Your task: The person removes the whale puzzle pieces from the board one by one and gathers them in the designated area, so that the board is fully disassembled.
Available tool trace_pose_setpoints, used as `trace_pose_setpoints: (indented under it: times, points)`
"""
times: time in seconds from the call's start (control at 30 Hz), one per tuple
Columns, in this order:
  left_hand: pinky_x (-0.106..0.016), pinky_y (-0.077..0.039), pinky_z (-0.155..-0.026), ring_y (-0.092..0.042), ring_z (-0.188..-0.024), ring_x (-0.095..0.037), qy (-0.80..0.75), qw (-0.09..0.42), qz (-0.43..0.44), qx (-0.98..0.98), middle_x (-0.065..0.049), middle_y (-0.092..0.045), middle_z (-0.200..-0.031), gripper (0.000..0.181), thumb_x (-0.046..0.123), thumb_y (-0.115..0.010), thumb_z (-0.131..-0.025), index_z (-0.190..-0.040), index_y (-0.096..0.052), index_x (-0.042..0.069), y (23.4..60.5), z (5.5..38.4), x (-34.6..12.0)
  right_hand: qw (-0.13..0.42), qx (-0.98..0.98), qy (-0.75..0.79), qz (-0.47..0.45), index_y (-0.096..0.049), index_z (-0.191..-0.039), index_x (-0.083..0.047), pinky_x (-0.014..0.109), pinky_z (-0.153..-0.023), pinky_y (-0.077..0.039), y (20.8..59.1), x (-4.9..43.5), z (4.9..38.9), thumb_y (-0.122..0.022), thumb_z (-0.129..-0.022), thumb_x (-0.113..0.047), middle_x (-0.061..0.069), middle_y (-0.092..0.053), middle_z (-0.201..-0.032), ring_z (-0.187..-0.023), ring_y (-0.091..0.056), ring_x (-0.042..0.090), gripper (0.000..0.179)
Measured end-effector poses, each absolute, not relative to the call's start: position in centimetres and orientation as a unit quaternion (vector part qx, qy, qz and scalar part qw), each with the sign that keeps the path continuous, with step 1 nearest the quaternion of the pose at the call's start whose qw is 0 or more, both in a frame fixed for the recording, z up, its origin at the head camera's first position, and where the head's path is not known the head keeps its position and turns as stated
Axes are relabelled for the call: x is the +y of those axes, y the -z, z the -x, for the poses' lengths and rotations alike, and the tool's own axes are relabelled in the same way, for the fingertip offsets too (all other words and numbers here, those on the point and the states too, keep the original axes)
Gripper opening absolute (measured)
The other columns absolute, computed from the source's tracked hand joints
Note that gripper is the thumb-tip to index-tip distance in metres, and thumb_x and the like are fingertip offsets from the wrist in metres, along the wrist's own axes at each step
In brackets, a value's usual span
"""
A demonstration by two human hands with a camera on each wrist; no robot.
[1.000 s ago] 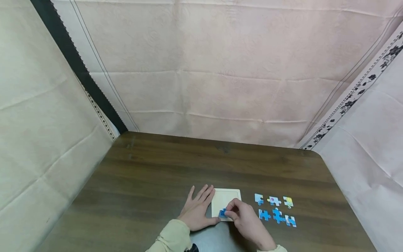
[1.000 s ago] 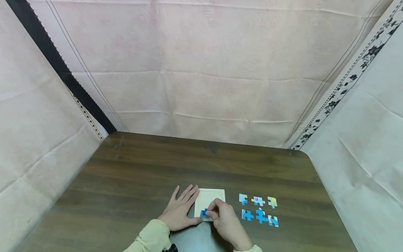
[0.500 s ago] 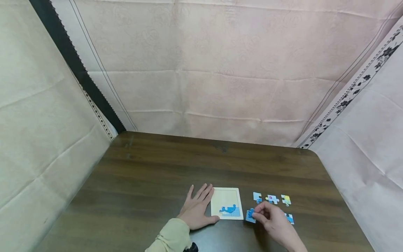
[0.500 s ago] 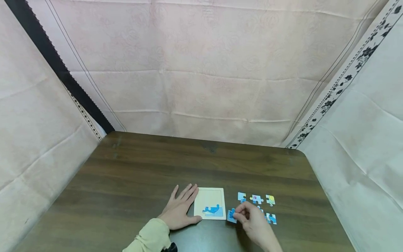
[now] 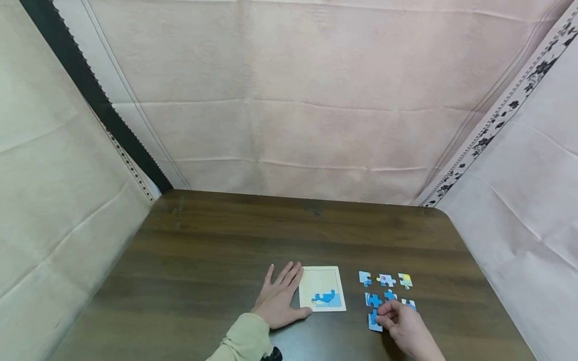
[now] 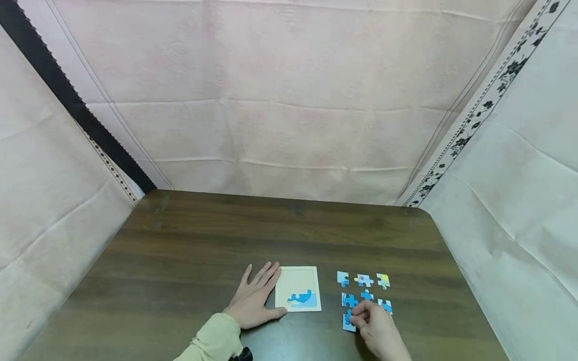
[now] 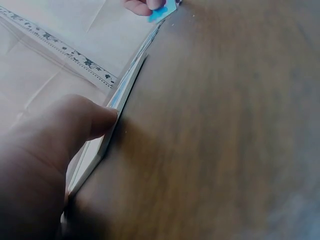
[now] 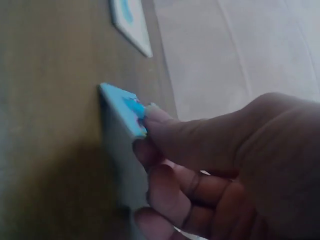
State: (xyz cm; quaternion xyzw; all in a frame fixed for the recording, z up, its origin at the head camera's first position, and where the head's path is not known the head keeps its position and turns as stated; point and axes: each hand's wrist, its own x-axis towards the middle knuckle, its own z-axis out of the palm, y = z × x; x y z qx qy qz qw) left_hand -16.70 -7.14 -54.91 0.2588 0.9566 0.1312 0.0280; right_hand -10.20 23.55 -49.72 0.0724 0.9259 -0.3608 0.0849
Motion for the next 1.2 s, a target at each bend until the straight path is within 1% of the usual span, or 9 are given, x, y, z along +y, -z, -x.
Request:
trace_pose_setpoints:
  times: [0.13,0.27,0.47,0.63,0.77,0.9,1.0,1.1,1.2]
  points:
    - [-0.059,0.003,-0.114,-0.008,-0.149,-0.018,-0.132,0.026,-0.249,0.959,0.002,-0.012,-0.163,0.101,0.08,-0.041,-0.083,-0.157,-0.018,0.016,55.04,16.72,-7.39,0.083,0.932,0.346,-0.069,-0.064,-0.088,-0.007,0.028,-0.06,-0.047,50.09,23.32,10.43,-0.071,-0.087,-0.006,-0.002,-0.06,-0.076,-0.068,-0.054,0.013,0.007]
    - [-0.059,0.003,-0.113,-0.008,-0.149,-0.018,-0.134,0.023,-0.243,0.96,0.001,-0.013,-0.163,0.101,0.081,-0.041,-0.083,-0.157,-0.019,0.015,55.03,16.67,-7.51,0.096,0.936,0.329,-0.081,-0.067,-0.089,-0.006,0.03,-0.061,-0.046,50.12,23.16,10.77,-0.071,-0.087,-0.007,-0.002,-0.061,-0.077,-0.069,-0.053,0.015,0.004]
    - [-0.06,0.002,-0.113,-0.01,-0.149,-0.02,-0.144,0.025,-0.237,0.96,0.0,-0.015,-0.162,0.101,0.08,-0.043,-0.083,-0.156,-0.02,0.014,55.07,16.5,-7.72,0.101,0.941,0.311,-0.088,-0.068,-0.086,-0.005,0.031,-0.061,-0.046,50.21,22.94,11.0,-0.071,-0.088,-0.008,-0.002,-0.062,-0.076,-0.068,-0.051,0.016,0.004]
    - [-0.06,0.001,-0.113,-0.01,-0.149,-0.02,-0.134,0.031,-0.235,0.962,0.001,-0.014,-0.162,0.101,0.079,-0.043,-0.083,-0.157,-0.02,0.015,54.84,16.35,-7.71,0.096,0.948,0.292,-0.08,-0.068,-0.084,-0.008,0.033,-0.062,-0.046,50.19,22.82,10.97,-0.071,-0.087,-0.008,-0.003,-0.061,-0.075,-0.068,-0.051,0.015,0.005]
    - [-0.06,0.001,-0.113,-0.01,-0.149,-0.02,-0.13,0.02,-0.239,0.962,0.001,-0.015,-0.162,0.101,0.08,-0.042,-0.083,-0.156,-0.02,0.015,54.82,16.35,-7.7,0.092,0.953,0.28,-0.072,-0.068,-0.082,-0.01,0.035,-0.063,-0.046,50.12,22.86,10.96,-0.071,-0.087,-0.008,-0.005,-0.062,-0.075,-0.068,-0.051,0.015,0.006]
    - [-0.06,0.003,-0.113,-0.008,-0.149,-0.018,-0.131,0.02,-0.241,0.961,0.002,-0.013,-0.163,0.101,0.081,-0.04,-0.083,-0.157,-0.019,0.016,54.89,16.56,-7.43,0.084,0.944,0.31,-0.073,-0.068,-0.084,-0.009,0.032,-0.062,-0.046,49.91,23.23,10.71,-0.071,-0.087,-0.01,-0.004,-0.062,-0.075,-0.068,-0.052,0.014,0.005]
    - [-0.059,0.005,-0.114,-0.006,-0.149,-0.017,-0.135,0.029,-0.242,0.96,0.003,-0.011,-0.163,0.1,0.081,-0.039,-0.083,-0.157,-0.017,0.017,54.95,16.6,-7.19,0.084,0.937,0.329,-0.078,-0.067,-0.087,-0.007,0.029,-0.062,-0.045,49.88,23.55,10.38,-0.077,-0.083,-0.014,-0.003,-0.059,-0.074,-0.067,-0.053,0.013,0.013]
    - [-0.059,0.004,-0.114,-0.007,-0.149,-0.017,-0.138,0.028,-0.245,0.959,0.003,-0.012,-0.163,0.101,0.082,-0.039,-0.083,-0.157,-0.018,0.017,54.94,16.5,-7.09,0.1,0.936,0.327,-0.084,-0.065,-0.09,-0.007,0.031,-0.064,-0.045,49.92,23.65,10.23,-0.082,-0.077,-0.018,-0.002,-0.056,-0.075,-0.068,-0.052,0.013,0.024]
    - [-0.06,0.001,-0.113,-0.009,-0.149,-0.019,-0.134,0.022,-0.252,0.958,0.002,-0.013,-0.163,0.101,0.082,-0.038,-0.083,-0.157,-0.019,0.016,54.94,16.43,-7.02,0.118,0.934,0.326,-0.084,-0.064,-0.092,-0.005,0.033,-0.066,-0.045,49.85,23.74,10.28,-0.083,-0.077,-0.018,-0.001,-0.055,-0.078,-0.07,-0.051,0.014,0.027]
